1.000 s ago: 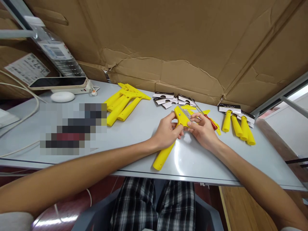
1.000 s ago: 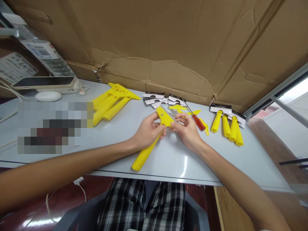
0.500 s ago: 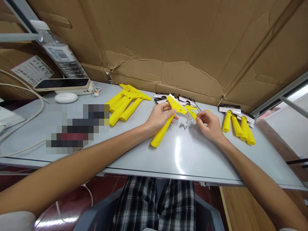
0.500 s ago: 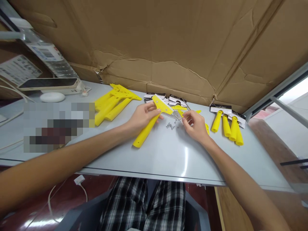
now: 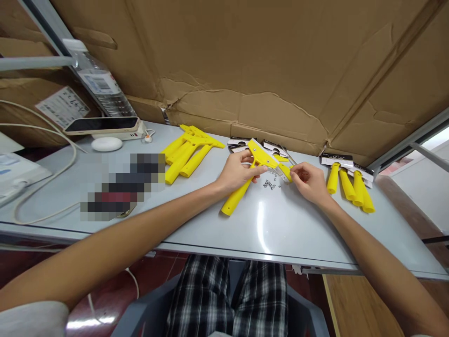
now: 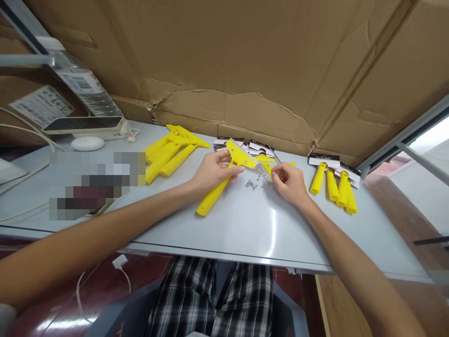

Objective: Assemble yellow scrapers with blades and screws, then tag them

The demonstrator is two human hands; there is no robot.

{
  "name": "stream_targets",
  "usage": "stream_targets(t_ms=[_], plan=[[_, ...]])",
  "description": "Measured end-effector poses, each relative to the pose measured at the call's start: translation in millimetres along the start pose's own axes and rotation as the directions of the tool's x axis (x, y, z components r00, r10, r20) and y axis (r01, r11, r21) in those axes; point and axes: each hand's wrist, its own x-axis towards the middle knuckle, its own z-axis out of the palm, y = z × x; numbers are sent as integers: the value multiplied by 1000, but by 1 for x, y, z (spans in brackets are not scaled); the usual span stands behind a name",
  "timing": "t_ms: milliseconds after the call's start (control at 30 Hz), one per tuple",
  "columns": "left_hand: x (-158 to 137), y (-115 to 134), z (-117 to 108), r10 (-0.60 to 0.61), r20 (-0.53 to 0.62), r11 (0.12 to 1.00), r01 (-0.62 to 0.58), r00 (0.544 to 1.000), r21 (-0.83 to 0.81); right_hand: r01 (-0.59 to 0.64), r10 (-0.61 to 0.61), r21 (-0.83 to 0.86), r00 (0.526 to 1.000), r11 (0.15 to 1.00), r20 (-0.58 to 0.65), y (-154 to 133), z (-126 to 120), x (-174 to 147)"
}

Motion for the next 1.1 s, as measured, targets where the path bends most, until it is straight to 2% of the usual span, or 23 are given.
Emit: stream_targets(t_ms=[133,233,333,433,667,733,833,900,967,1100], plan=[[2,-2,-2,-11,-53,998,14,999,63,56,-53,-46,997,997,63,1,-1,1],[6,-5,-5,-52,-25,988,55,998,141,118,-100,-80,975,990,199,2,-2,0],[9,-7,-9,-59,-4,956,58,998,289,181,-142,-101,940,978,309,1,-3,-1],[10,-8,-11,-51,-18,925,54,999,376,200,-155,-114,935,973,319,0,-2,-3],[10,-9,-12,39,-79,934,-9,996,357,209,-167,-106,935,972,311,-14,2,-7],[9,-10,-10,58,-73,939,-30,996,342,126,-105,-54,952,991,287,-24,6,-9],[4,-8,-5,48,-29,950,-37,998,311,-118,68,138,944,983,323,-35,11,-12],[-1,-6,0,31,3,952,-31,1000,304,-285,159,276,901,918,403,-35,14,-13],[-3,-3,2,10,41,945,-23,999,326,-401,206,378,863,834,461,-32,16,-14],[-4,-3,-1,-58,78,905,20,995,424,-517,287,519,840,681,460,-28,20,-13]])
